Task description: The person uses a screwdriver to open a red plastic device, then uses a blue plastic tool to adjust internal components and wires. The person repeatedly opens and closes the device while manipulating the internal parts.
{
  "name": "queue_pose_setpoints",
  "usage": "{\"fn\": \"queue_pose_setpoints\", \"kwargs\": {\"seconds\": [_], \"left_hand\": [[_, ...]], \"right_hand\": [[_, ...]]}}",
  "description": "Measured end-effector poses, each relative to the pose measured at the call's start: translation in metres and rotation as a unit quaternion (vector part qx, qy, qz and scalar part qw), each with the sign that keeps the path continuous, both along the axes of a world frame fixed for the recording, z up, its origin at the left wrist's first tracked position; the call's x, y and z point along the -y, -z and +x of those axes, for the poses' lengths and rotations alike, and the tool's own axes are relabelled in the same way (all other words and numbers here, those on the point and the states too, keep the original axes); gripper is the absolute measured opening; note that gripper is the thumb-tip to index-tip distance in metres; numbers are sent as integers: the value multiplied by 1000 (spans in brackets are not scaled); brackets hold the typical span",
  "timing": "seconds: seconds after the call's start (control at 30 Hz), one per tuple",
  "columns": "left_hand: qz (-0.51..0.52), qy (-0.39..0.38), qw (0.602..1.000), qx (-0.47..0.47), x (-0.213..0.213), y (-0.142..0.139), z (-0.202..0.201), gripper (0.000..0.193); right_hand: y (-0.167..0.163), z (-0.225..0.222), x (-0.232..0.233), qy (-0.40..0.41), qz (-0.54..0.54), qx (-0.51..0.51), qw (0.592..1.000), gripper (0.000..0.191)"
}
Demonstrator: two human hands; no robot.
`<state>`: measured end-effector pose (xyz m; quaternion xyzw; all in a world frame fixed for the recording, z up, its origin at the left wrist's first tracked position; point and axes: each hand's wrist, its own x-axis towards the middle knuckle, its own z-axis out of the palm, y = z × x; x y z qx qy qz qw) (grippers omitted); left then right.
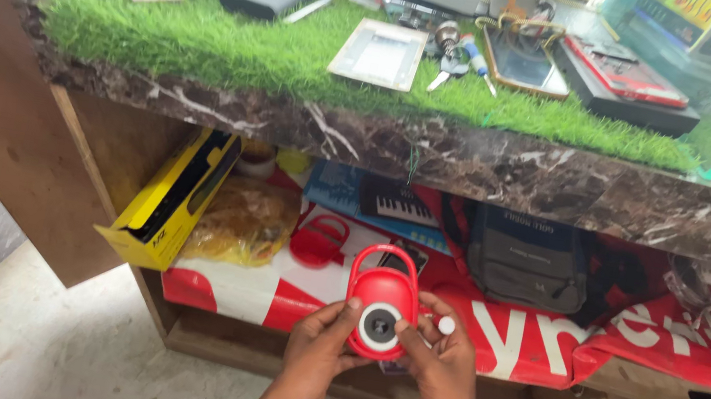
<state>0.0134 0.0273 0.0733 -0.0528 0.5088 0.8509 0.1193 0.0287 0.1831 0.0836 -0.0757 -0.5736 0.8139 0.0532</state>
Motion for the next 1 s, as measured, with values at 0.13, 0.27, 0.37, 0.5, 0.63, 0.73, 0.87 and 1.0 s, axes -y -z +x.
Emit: {"fn": "queue_pose_setpoints", "kwargs": {"seconds": [0.13, 0.27, 0.37, 0.5, 0.63, 0.73, 0.87, 1.0], "left_hand": [[-28, -25, 999, -22, 1, 3, -3, 39], [-20, -24, 998, -46, 1, 6, -2, 39], [-14, -30, 998, -50, -1, 9, -1, 37], [-56, -54, 996, -52, -5, 18, -7, 34], [-15, -62, 995, -76, -7, 26, -5, 35], [-34, -62, 994, -81, -7, 21, -6, 35], [-6, -51, 997, -52, -4, 11, 1, 33], [2, -44, 998, -42, -2, 11, -2, 34]], "right_hand": [[-1, -2, 2, -9, 18, -14, 1000, 50], [-5, 1, 0, -12, 12, -11, 1000, 47], [-6, 3, -1, -3, 11, 19, 1000, 49], [-3, -3, -1, -3, 2, -3, 1000, 46], [1, 0, -2, -3, -17, -12, 1000, 42], [-1, -1, -1, 0, -17, -11, 1000, 41], [-6, 3, 1, -3, -18, 18, 1000, 40], [-3, -1, 1, -12, -3, 12, 1000, 42]]}}
